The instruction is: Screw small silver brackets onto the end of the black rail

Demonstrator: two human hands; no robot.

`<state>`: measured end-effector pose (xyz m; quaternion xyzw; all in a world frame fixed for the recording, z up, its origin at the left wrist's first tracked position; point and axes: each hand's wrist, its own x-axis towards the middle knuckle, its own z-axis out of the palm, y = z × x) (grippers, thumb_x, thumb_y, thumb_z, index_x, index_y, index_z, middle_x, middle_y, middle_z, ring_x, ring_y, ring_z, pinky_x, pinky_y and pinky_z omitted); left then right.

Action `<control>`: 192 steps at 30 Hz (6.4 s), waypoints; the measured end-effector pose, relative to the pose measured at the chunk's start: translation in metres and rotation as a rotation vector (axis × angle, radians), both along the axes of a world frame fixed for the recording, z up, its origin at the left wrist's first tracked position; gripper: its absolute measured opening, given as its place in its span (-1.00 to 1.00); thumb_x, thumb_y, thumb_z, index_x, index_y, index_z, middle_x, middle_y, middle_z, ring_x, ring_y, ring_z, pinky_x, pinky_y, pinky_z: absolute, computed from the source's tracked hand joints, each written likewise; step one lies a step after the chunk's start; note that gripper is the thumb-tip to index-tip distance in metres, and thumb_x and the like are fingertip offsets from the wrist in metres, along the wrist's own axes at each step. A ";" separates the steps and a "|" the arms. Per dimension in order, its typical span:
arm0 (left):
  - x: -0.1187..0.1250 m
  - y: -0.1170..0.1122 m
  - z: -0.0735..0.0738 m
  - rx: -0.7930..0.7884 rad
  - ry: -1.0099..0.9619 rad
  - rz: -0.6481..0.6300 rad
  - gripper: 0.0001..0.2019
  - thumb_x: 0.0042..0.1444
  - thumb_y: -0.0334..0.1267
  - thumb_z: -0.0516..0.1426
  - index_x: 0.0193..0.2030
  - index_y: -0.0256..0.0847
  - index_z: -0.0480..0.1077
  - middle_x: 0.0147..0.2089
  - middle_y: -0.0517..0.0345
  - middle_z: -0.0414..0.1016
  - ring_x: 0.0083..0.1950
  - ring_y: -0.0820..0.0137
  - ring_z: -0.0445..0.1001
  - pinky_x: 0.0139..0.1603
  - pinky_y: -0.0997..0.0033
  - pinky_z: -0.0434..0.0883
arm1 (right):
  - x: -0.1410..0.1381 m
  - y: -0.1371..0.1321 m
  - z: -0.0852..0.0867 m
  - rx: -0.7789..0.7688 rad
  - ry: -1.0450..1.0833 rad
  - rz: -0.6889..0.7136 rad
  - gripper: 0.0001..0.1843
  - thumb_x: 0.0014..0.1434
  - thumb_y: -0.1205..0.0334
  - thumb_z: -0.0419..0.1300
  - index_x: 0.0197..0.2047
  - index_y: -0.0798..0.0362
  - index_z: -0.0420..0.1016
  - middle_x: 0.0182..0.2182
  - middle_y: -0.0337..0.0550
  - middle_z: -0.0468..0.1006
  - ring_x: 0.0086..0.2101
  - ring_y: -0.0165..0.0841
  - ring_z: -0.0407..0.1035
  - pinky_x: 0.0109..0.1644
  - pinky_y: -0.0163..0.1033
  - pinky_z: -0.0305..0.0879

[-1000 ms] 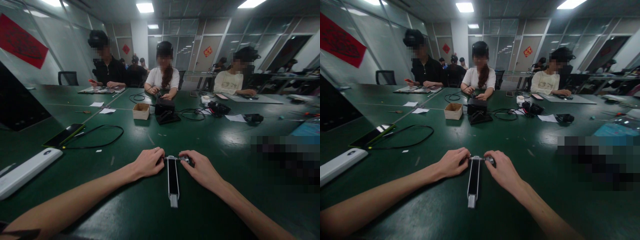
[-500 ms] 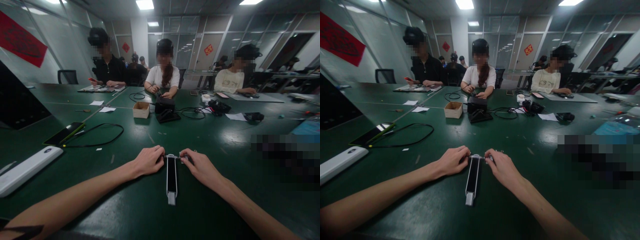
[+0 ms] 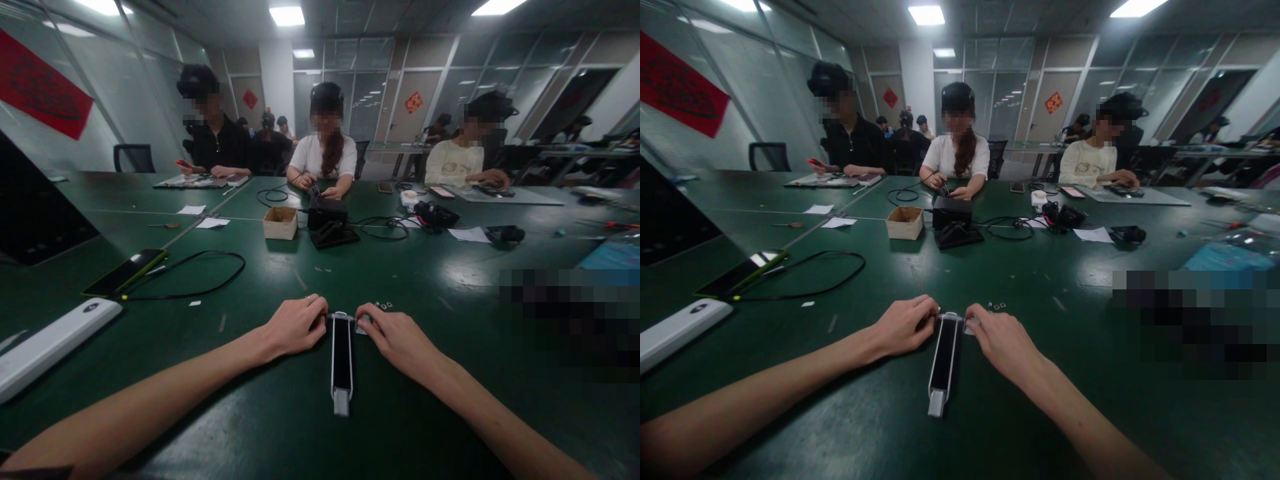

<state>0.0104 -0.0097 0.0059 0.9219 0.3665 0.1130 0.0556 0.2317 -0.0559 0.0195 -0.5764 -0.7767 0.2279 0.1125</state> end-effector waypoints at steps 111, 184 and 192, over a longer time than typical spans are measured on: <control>-0.002 -0.005 0.006 -0.044 0.049 0.013 -0.92 0.16 -0.32 -0.03 -0.20 -0.21 0.21 -0.25 0.13 0.40 -0.35 0.36 0.42 -0.37 0.42 0.31 | 0.009 0.008 -0.019 0.347 0.171 0.144 -0.81 0.22 0.28 0.04 -0.14 0.04 0.44 -0.27 -0.09 0.48 -0.26 -0.30 0.39 -0.20 -0.15 0.41; -0.001 -0.003 0.005 -0.054 0.027 0.010 -0.92 0.13 -0.33 -0.01 -0.22 -0.21 0.23 -0.28 0.15 0.41 -0.37 0.38 0.41 -0.38 0.43 0.29 | 0.045 0.028 -0.022 0.348 -0.177 -0.070 -0.72 0.23 0.30 0.01 -0.13 0.04 0.53 -0.21 -0.01 0.49 -0.22 -0.21 0.39 -0.20 -0.11 0.39; -0.002 -0.006 0.008 -0.067 0.033 0.014 -0.91 0.15 -0.31 0.00 -0.19 -0.22 0.23 -0.27 0.14 0.41 -0.39 0.39 0.41 -0.40 0.44 0.30 | 0.054 0.031 -0.030 0.378 -0.151 -0.051 -0.71 0.20 0.25 0.01 -0.13 0.04 0.52 -0.23 -0.01 0.51 -0.24 -0.20 0.41 -0.21 -0.07 0.40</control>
